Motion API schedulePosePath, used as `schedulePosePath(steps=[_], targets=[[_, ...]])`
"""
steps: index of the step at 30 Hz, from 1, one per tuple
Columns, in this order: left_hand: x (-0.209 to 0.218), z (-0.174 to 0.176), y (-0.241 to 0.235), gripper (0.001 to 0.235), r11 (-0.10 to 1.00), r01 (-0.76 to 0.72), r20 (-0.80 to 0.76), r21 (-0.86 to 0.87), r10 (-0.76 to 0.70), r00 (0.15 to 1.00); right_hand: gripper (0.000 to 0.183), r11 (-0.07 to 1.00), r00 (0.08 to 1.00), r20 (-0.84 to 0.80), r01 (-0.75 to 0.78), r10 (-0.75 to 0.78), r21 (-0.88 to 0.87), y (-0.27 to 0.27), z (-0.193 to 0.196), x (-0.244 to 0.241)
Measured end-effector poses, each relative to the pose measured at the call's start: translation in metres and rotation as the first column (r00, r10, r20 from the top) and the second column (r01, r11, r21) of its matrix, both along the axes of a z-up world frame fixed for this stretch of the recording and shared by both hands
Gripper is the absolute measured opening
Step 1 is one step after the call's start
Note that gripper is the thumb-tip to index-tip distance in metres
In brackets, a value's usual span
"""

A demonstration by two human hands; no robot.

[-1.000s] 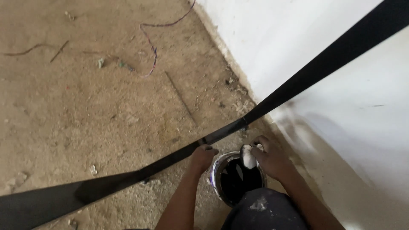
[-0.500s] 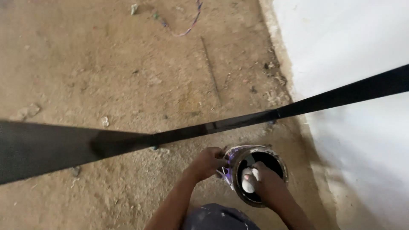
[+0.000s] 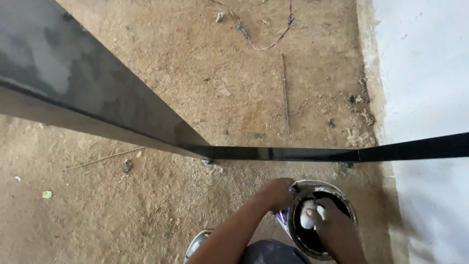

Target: The person paints a black metal frame using a white cloth dipped in a bucket of black paint. They repeatedly dip the cloth into the paint and apply it to the vertical and horizontal bars of the frame.

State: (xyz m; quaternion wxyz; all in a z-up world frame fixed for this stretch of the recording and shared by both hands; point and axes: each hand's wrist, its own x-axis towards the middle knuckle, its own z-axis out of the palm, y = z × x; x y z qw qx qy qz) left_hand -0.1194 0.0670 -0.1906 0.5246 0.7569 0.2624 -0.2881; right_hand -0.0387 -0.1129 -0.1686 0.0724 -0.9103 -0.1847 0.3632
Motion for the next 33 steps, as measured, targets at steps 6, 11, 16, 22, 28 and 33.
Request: schedulePosePath(steps=[6, 11, 16, 22, 28, 33], targets=[[-0.021, 0.017, -0.003, 0.035, 0.887, -0.404, -0.012, -0.223, 0.412, 0.911, 0.037, 0.997, 0.998, 0.065, -0.008, 0.002, 0.08, -0.007, 0.001, -0.002], [-0.041, 0.023, 0.005, 0.06, 0.711, -0.627, -0.129, -0.318, 0.623, 0.771, 0.041, 0.999, 0.999, 0.021, -0.023, 0.024, -0.041, 0.016, 0.027, -0.002], [-0.065, 0.004, 0.014, 0.038, 0.573, -0.685, -0.134, -0.45, 0.715, 0.686, 0.046, 0.987, 0.988, 0.022, -0.154, 0.153, 0.039, 0.029, 0.015, -0.001], [-0.064, -0.017, 0.031, 0.048, 0.709, -0.698, -0.174, -0.103, 0.678, 0.714, 0.045, 0.943, 0.94, 0.07, -0.333, 0.333, -0.012, 0.041, -0.019, 0.001], [-0.055, 0.035, 0.039, 0.018, 0.735, -0.67, -0.023, -0.105, 0.671, 0.741, 0.02, 0.95, 0.953, 0.076, -0.283, 0.294, -0.132, 0.041, -0.069, 0.007], [-0.056, 0.044, 0.036, 0.032, 0.871, -0.478, 0.069, -0.111, 0.487, 0.871, 0.015, 0.923, 0.948, 0.008, -0.307, 0.318, -0.23, 0.04, -0.069, 0.005]])
